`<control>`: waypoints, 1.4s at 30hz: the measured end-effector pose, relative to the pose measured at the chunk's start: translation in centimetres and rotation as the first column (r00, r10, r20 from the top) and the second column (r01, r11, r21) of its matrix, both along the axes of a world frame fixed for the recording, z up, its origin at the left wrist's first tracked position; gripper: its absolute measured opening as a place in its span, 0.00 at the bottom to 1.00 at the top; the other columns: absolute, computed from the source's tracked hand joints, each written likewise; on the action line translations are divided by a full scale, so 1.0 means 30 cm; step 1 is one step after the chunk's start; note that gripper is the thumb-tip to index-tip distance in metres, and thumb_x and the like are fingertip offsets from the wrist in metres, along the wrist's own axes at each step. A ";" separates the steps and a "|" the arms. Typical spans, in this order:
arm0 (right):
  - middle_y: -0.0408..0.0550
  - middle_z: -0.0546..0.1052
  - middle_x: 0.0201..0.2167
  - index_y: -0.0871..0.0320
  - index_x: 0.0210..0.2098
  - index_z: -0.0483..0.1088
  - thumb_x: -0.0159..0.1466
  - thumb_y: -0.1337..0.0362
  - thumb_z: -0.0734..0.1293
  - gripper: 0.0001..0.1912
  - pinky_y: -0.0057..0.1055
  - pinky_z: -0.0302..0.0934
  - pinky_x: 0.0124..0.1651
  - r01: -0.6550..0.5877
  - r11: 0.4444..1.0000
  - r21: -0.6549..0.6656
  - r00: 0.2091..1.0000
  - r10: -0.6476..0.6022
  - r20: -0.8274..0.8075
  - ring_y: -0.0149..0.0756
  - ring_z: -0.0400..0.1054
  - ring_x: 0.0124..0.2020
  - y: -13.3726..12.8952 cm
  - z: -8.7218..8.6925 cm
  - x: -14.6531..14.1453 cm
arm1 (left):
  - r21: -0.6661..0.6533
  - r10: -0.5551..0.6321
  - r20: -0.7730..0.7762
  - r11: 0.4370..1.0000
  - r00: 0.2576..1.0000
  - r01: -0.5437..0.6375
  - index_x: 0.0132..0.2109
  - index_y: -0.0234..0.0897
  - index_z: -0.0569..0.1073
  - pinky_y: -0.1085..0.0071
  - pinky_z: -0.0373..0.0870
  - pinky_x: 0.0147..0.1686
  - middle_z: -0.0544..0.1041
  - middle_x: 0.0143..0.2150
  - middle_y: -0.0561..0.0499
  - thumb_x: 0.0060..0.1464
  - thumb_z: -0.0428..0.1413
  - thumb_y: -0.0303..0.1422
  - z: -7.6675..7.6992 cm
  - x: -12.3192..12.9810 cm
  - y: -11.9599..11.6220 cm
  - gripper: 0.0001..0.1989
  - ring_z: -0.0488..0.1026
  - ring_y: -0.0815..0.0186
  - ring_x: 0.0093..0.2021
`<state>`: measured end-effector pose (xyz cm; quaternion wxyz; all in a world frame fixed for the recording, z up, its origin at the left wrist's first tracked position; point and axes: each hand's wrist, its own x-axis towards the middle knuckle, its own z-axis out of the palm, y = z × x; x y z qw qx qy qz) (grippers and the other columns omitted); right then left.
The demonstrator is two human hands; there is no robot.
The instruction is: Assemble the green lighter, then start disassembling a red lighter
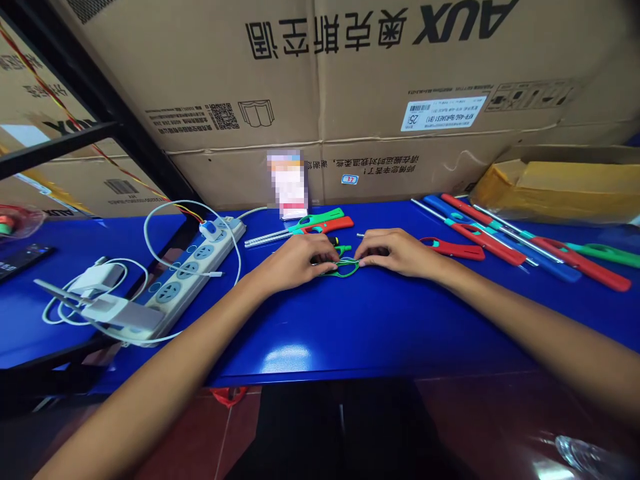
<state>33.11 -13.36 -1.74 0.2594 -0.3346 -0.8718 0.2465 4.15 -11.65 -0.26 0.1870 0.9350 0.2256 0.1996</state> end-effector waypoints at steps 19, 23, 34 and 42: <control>0.47 0.81 0.37 0.55 0.42 0.83 0.71 0.60 0.71 0.09 0.36 0.66 0.42 0.098 0.993 0.062 0.995 -0.098 0.007 0.37 0.73 0.35 -0.023 -0.006 -0.032 | -0.010 0.024 -0.041 1.000 0.999 -0.024 0.50 0.36 0.82 0.67 0.73 0.44 0.84 0.44 0.48 0.66 0.66 0.37 0.014 -0.005 0.000 0.10 0.80 0.63 0.42; 0.48 0.81 0.36 0.55 0.48 0.84 0.69 0.57 0.73 0.13 0.38 0.68 0.45 0.127 0.992 0.013 0.992 -0.127 -0.001 0.39 0.74 0.36 -0.021 -0.015 -0.035 | 0.021 0.012 -0.088 1.000 0.996 -0.011 0.52 0.36 0.82 0.64 0.74 0.49 0.84 0.48 0.46 0.65 0.67 0.38 0.023 -0.010 -0.002 0.13 0.81 0.60 0.47; 0.47 0.83 0.39 0.52 0.53 0.83 0.70 0.60 0.74 0.13 0.39 0.69 0.47 0.113 0.993 0.027 0.993 -0.114 0.015 0.41 0.77 0.40 -0.023 -0.018 -0.035 | -0.008 0.028 -0.099 1.000 0.995 -0.029 0.59 0.34 0.80 0.63 0.76 0.50 0.83 0.52 0.43 0.67 0.65 0.33 0.006 0.004 -0.006 0.16 0.80 0.60 0.47; 0.49 0.84 0.43 0.50 0.49 0.85 0.74 0.58 0.71 0.10 0.43 0.69 0.55 0.022 0.991 0.133 0.999 -0.027 0.035 0.42 0.77 0.44 -0.012 -0.036 -0.022 | 0.018 0.014 -0.102 1.000 0.995 -0.012 0.59 0.36 0.80 0.57 0.76 0.57 0.83 0.54 0.42 0.68 0.64 0.34 0.002 -0.001 -0.005 0.16 0.80 0.57 0.53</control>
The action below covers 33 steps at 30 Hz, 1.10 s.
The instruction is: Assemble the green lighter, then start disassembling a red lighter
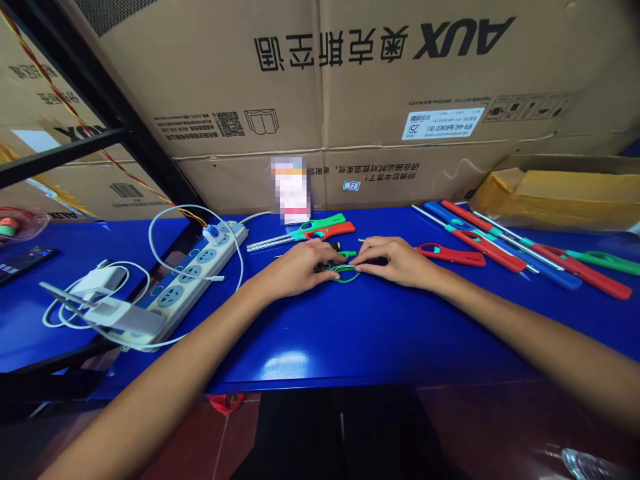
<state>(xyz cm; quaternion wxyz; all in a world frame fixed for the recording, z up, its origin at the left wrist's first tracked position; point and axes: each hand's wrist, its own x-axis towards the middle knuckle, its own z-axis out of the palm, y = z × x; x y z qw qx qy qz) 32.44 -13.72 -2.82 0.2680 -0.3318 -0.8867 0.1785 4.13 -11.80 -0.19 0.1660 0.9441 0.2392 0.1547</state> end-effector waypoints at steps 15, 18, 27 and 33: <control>0.50 0.83 0.44 0.53 0.47 0.85 0.75 0.62 0.67 0.12 0.42 0.68 0.48 0.010 0.980 0.197 0.972 -0.056 0.229 0.43 0.77 0.43 -0.042 0.041 -0.008 | 0.013 -0.021 -0.046 1.000 0.999 0.022 0.51 0.37 0.83 0.62 0.75 0.52 0.85 0.49 0.46 0.66 0.66 0.35 0.059 -0.041 0.011 0.09 0.81 0.59 0.48; 0.48 0.84 0.41 0.52 0.47 0.84 0.74 0.62 0.69 0.10 0.38 0.68 0.45 0.038 0.993 0.114 0.990 -0.053 0.131 0.40 0.78 0.40 -0.033 0.035 -0.007 | -0.014 -0.035 -0.064 0.999 0.997 0.034 0.51 0.37 0.83 0.62 0.75 0.53 0.85 0.49 0.46 0.66 0.65 0.33 0.065 -0.041 0.007 0.09 0.81 0.60 0.48; 0.48 0.85 0.42 0.50 0.45 0.85 0.74 0.60 0.70 0.10 0.42 0.70 0.50 -0.032 0.998 0.059 0.995 0.026 0.093 0.42 0.79 0.44 -0.028 0.046 -0.003 | -0.056 -0.073 -0.064 0.996 0.995 0.069 0.52 0.39 0.84 0.63 0.76 0.53 0.85 0.51 0.46 0.67 0.65 0.34 0.069 -0.044 0.010 0.10 0.82 0.60 0.50; 0.47 0.85 0.43 0.50 0.46 0.84 0.74 0.60 0.70 0.09 0.41 0.70 0.52 -0.034 0.999 0.024 0.993 0.031 0.112 0.42 0.79 0.45 -0.027 0.049 -0.001 | -0.057 -0.023 -0.105 0.998 0.994 0.017 0.52 0.36 0.83 0.67 0.76 0.45 0.86 0.49 0.45 0.66 0.64 0.34 0.077 -0.057 0.016 0.10 0.83 0.62 0.44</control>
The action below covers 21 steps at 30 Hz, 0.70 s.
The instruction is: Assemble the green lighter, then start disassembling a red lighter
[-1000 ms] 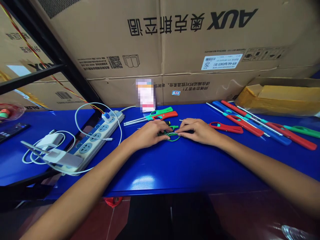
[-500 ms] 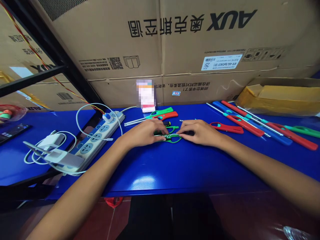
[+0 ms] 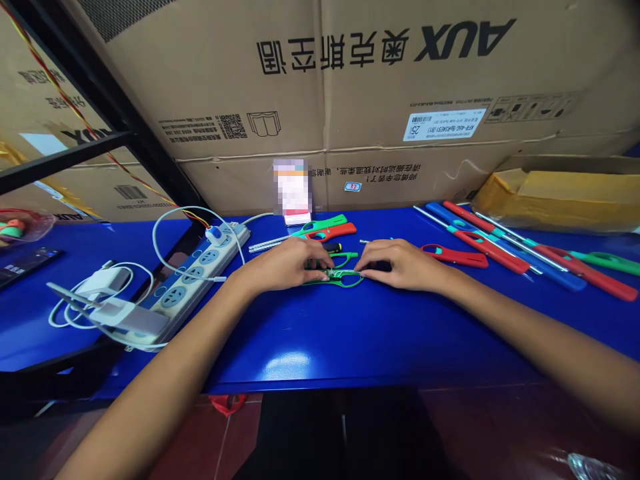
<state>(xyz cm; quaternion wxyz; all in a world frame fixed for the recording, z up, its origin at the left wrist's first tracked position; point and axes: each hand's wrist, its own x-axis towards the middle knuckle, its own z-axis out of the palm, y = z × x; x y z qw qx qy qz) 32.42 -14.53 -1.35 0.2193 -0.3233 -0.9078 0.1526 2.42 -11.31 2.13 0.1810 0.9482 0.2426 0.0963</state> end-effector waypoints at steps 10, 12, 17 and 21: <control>0.47 0.85 0.45 0.50 0.48 0.84 0.75 0.56 0.70 0.10 0.44 0.69 0.58 -0.039 0.999 -0.006 0.998 0.039 0.043 0.42 0.79 0.47 -0.008 0.021 0.006 | -0.022 -0.056 0.051 0.998 0.997 0.057 0.53 0.39 0.84 0.63 0.76 0.53 0.85 0.52 0.46 0.68 0.63 0.33 0.007 0.004 -0.011 0.10 0.82 0.59 0.51; 0.46 0.85 0.45 0.50 0.48 0.82 0.73 0.54 0.72 0.10 0.44 0.68 0.59 -0.037 0.999 -0.014 0.998 0.038 0.055 0.42 0.79 0.47 -0.012 0.025 0.006 | -0.016 -0.084 0.053 0.996 0.995 0.085 0.53 0.40 0.84 0.61 0.76 0.54 0.85 0.50 0.46 0.68 0.62 0.32 0.010 0.005 -0.014 0.09 0.81 0.59 0.51; 0.47 0.83 0.47 0.48 0.54 0.79 0.69 0.49 0.75 0.17 0.40 0.68 0.52 0.014 1.000 -0.014 0.997 -0.013 0.076 0.44 0.77 0.48 -0.027 0.025 -0.005 | 0.048 -0.075 0.023 0.996 0.997 0.074 0.50 0.40 0.85 0.61 0.74 0.54 0.82 0.49 0.47 0.67 0.63 0.31 0.008 0.011 -0.019 0.07 0.80 0.59 0.50; 0.49 0.81 0.50 0.49 0.64 0.73 0.69 0.51 0.75 0.26 0.38 0.68 0.48 0.046 0.999 -0.021 0.997 -0.045 0.058 0.43 0.76 0.46 -0.038 0.016 -0.022 | 0.071 -0.066 0.015 0.995 0.998 0.065 0.49 0.38 0.85 0.62 0.74 0.55 0.81 0.49 0.46 0.66 0.62 0.29 -0.005 0.021 -0.028 0.08 0.80 0.60 0.49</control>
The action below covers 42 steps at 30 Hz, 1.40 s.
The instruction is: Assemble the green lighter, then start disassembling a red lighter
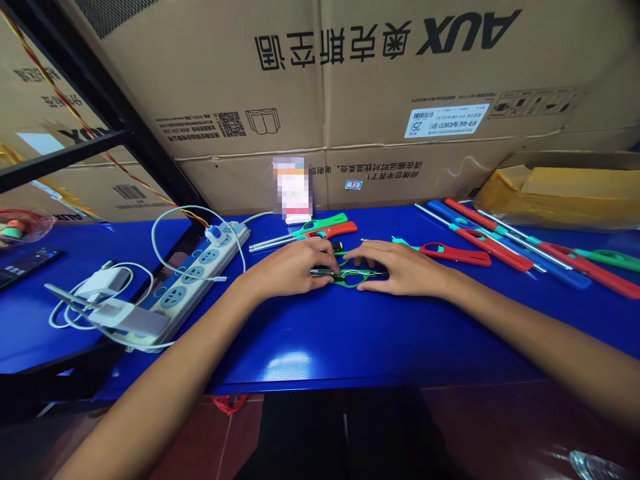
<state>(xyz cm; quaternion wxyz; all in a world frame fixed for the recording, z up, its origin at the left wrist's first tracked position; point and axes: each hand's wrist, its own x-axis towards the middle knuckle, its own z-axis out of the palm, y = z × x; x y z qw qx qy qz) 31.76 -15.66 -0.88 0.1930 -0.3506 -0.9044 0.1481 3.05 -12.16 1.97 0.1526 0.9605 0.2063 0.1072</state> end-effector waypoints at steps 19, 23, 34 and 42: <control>0.49 0.79 0.45 0.54 0.53 0.78 0.71 0.55 0.73 0.14 0.36 0.66 0.49 -0.030 1.000 -0.008 0.999 0.030 -0.032 0.42 0.76 0.46 0.005 -0.013 -0.006 | -0.038 0.031 0.101 0.999 0.994 -0.027 0.44 0.37 0.84 0.62 0.72 0.55 0.80 0.46 0.48 0.65 0.62 0.28 -0.045 0.023 0.003 0.05 0.78 0.61 0.48; 0.49 0.79 0.46 0.53 0.53 0.78 0.71 0.55 0.73 0.14 0.36 0.66 0.48 -0.043 0.999 -0.010 0.998 0.042 -0.036 0.41 0.75 0.45 0.005 -0.012 -0.006 | -0.064 0.023 0.097 0.998 0.995 -0.017 0.44 0.38 0.85 0.61 0.72 0.55 0.80 0.47 0.47 0.65 0.63 0.30 -0.034 0.013 0.006 0.05 0.78 0.60 0.49; 0.48 0.79 0.44 0.54 0.54 0.78 0.71 0.52 0.74 0.17 0.35 0.64 0.44 -0.031 0.997 -0.072 0.997 0.027 -0.066 0.39 0.73 0.40 0.013 -0.004 -0.001 | -0.034 0.106 0.075 0.994 0.991 -0.104 0.51 0.38 0.81 0.62 0.75 0.49 0.83 0.49 0.47 0.62 0.58 0.27 0.001 -0.011 0.007 0.13 0.80 0.60 0.45; 0.47 0.83 0.43 0.53 0.44 0.81 0.73 0.61 0.70 0.06 0.37 0.66 0.49 -0.038 0.999 -0.037 0.994 0.034 -0.108 0.40 0.78 0.44 0.040 -0.020 0.020 | -0.026 0.088 0.002 0.996 0.996 -0.087 0.46 0.38 0.82 0.65 0.74 0.47 0.84 0.46 0.49 0.61 0.60 0.26 -0.005 -0.015 0.020 0.09 0.80 0.62 0.44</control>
